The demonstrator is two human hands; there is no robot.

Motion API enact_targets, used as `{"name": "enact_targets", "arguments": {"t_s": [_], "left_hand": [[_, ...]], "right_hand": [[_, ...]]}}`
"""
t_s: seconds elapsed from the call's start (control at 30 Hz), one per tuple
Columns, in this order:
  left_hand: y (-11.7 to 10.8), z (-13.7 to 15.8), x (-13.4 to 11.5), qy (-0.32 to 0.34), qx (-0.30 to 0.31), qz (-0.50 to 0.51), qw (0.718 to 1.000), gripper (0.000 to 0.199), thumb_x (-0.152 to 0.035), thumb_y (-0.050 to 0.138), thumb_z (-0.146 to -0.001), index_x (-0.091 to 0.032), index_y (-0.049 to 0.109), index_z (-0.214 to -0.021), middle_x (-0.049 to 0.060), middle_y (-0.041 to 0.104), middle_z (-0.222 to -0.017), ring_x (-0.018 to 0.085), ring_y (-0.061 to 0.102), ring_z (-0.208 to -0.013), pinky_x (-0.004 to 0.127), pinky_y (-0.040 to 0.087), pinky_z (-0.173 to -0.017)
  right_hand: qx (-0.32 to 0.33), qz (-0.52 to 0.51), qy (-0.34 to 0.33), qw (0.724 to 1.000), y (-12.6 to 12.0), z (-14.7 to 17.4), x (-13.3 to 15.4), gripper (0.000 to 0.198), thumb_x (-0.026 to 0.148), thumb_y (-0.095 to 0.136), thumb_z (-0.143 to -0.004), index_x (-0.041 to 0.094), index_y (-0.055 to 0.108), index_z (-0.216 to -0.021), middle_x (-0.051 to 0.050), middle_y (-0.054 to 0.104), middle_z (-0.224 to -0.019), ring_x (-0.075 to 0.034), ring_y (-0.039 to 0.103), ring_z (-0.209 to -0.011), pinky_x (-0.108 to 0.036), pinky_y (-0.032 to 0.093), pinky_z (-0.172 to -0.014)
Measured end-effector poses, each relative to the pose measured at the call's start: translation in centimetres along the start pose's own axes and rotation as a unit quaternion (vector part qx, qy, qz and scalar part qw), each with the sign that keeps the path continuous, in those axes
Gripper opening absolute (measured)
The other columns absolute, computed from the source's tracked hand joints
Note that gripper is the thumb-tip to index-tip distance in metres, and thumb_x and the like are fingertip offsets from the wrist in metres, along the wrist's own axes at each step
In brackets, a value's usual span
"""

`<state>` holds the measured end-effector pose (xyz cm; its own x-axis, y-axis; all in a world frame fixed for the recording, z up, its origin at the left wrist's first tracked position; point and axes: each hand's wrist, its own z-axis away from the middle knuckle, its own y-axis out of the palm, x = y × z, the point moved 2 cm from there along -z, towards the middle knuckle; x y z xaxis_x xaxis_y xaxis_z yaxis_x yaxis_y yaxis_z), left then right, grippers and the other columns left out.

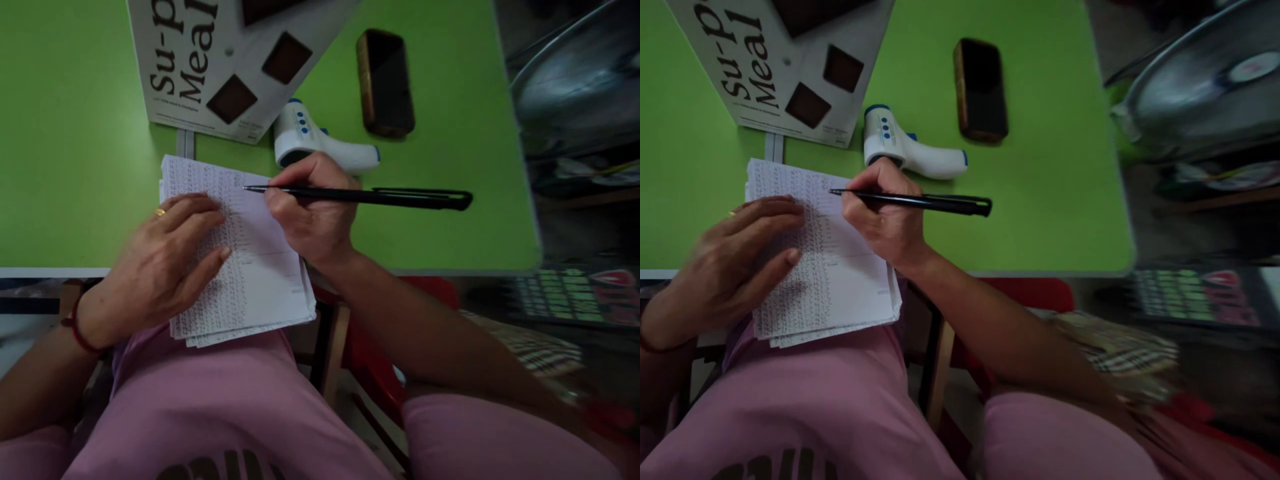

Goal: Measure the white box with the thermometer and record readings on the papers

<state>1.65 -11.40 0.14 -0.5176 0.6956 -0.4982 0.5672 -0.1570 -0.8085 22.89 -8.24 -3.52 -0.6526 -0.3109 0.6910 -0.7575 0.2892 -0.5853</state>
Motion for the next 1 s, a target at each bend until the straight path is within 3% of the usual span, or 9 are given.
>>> {"name": "enact_targets", "arguments": {"t_s": [0.17,0.43,0.83,1.0], "left_hand": [[-2.0,0.7,-0.4,-0.037,-0.078,0.001,0.996,0.024,-0.028,0.052,-0.097,-0.023,0.062,-0.118,0.008,0.066,-0.123,0.025,0.063,-0.117,0.043,0.052,-0.101],[1.1,0.2,0.5,0.045,0.019,-0.09,0.995,0.041,-0.048,0.053,-0.096,-0.018,0.058,-0.123,0.016,0.056,-0.138,0.037,0.048,-0.134,0.054,0.045,-0.111],[1.3,0.2,0.8,0.058,0.02,-0.096,0.994,0.044,-0.05,0.045,-0.1,-0.014,0.056,-0.124,0.014,0.053,-0.138,0.036,0.047,-0.134,0.057,0.045,-0.107],[1.3,0.1,0.7,0.059,0.019,-0.103,0.993,0.043,-0.05,0.047,-0.099,-0.015,0.056,-0.123,0.014,0.054,-0.138,0.036,0.047,-0.134,0.057,0.047,-0.106]], "right_hand": [[0.005,-0.032,-0.016,0.999,-0.2,-0.1,1.0,0.01,0.031,0.059,-0.084,0.027,0.058,-0.075,0.003,0.061,-0.064,-0.015,0.058,-0.058,-0.035,0.054,-0.06],[-0.048,-0.05,-0.055,0.996,-0.2,-0.1,1.4,0.009,0.025,0.062,-0.079,0.026,0.058,-0.07,0.005,0.06,-0.06,-0.013,0.055,-0.053,-0.03,0.05,-0.055],[-0.044,-0.061,-0.132,0.988,0.0,-0.5,0.3,0.007,0.023,0.066,-0.081,0.025,0.062,-0.075,0.006,0.062,-0.063,-0.011,0.057,-0.054,-0.027,0.051,-0.052],[-0.038,-0.031,-0.12,0.992,0.1,-0.5,0.1,0.011,0.025,0.068,-0.082,0.03,0.062,-0.074,0.006,0.063,-0.063,-0.012,0.058,-0.056,-0.028,0.052,-0.054]]}}
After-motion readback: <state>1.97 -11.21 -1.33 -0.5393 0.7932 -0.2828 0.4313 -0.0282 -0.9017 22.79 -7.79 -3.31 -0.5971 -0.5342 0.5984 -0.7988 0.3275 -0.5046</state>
